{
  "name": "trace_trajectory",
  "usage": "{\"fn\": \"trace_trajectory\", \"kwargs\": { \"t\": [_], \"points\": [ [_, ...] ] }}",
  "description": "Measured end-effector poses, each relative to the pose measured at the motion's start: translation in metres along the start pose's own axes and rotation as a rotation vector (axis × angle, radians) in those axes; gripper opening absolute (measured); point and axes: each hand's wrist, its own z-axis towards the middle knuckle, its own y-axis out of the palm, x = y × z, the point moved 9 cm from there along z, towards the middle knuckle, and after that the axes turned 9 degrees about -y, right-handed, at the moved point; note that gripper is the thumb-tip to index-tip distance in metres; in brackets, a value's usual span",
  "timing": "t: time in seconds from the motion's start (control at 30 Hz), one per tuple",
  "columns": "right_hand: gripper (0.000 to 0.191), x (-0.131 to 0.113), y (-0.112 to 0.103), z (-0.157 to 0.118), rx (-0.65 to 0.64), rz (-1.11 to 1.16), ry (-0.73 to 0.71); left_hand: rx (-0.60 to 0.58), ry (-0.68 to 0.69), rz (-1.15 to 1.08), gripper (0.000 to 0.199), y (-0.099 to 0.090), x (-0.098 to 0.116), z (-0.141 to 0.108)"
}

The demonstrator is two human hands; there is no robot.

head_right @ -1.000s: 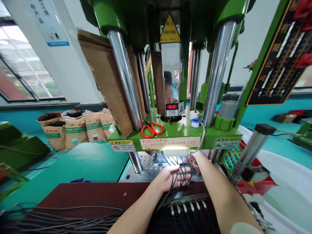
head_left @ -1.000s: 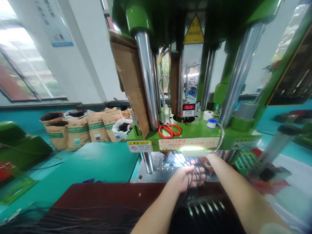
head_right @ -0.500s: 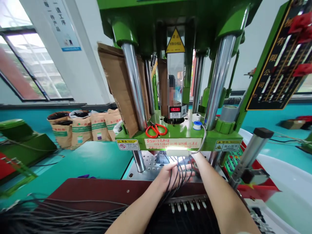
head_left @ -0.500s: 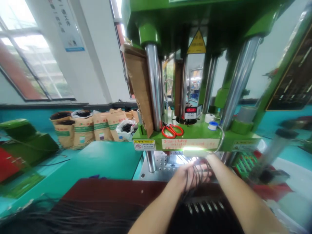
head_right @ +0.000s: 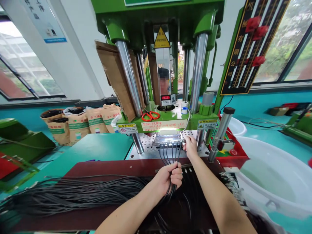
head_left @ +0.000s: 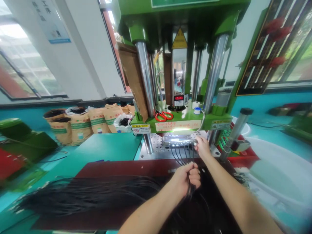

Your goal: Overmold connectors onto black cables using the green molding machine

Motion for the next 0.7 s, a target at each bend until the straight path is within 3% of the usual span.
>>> {"fn": "trace_trajectory", "kwargs": {
  "t": [0.1, 0.3, 0.4, 0.47, 0.53, 0.63, 0.7],
  "points": [
    [0.013, -0.001, -0.001, -0.013, 0.01, -0.006, 0.011, 0.016, -0.003, 0.053, 0.021, -0.004, -0.018, -0.015],
    [0.014, -0.004, -0.021, -0.017, 0.04, 0.006, 0.023, -0.067, -0.142, 0.489, 0.018, -0.017, -0.091, -0.051],
    [0.013, -0.009, -0.034, -0.011, 0.043, -0.04, 0.007, -0.137, -0.026, 0.564, 0.02, -0.013, -0.092, -0.081],
    [0.014, -0.01, -0.042, -0.008, 0.027, -0.098, 0.006, -0.226, 0.133, 0.589, 0.022, 0.006, -0.07, -0.113],
    [0.017, -0.008, -0.05, -0.006, -0.006, -0.162, 0.013, -0.303, 0.356, 0.582, 0.021, 0.035, -0.029, -0.155],
    [0.019, -0.002, -0.06, -0.006, -0.09, -0.253, 0.038, -0.236, 0.799, 0.493, 0.016, 0.063, 0.067, -0.23],
    [0.018, 0.002, -0.065, -0.007, -0.176, -0.306, 0.062, -0.095, 1.145, 0.392, 0.02, 0.06, 0.14, -0.281]
  ]
}}
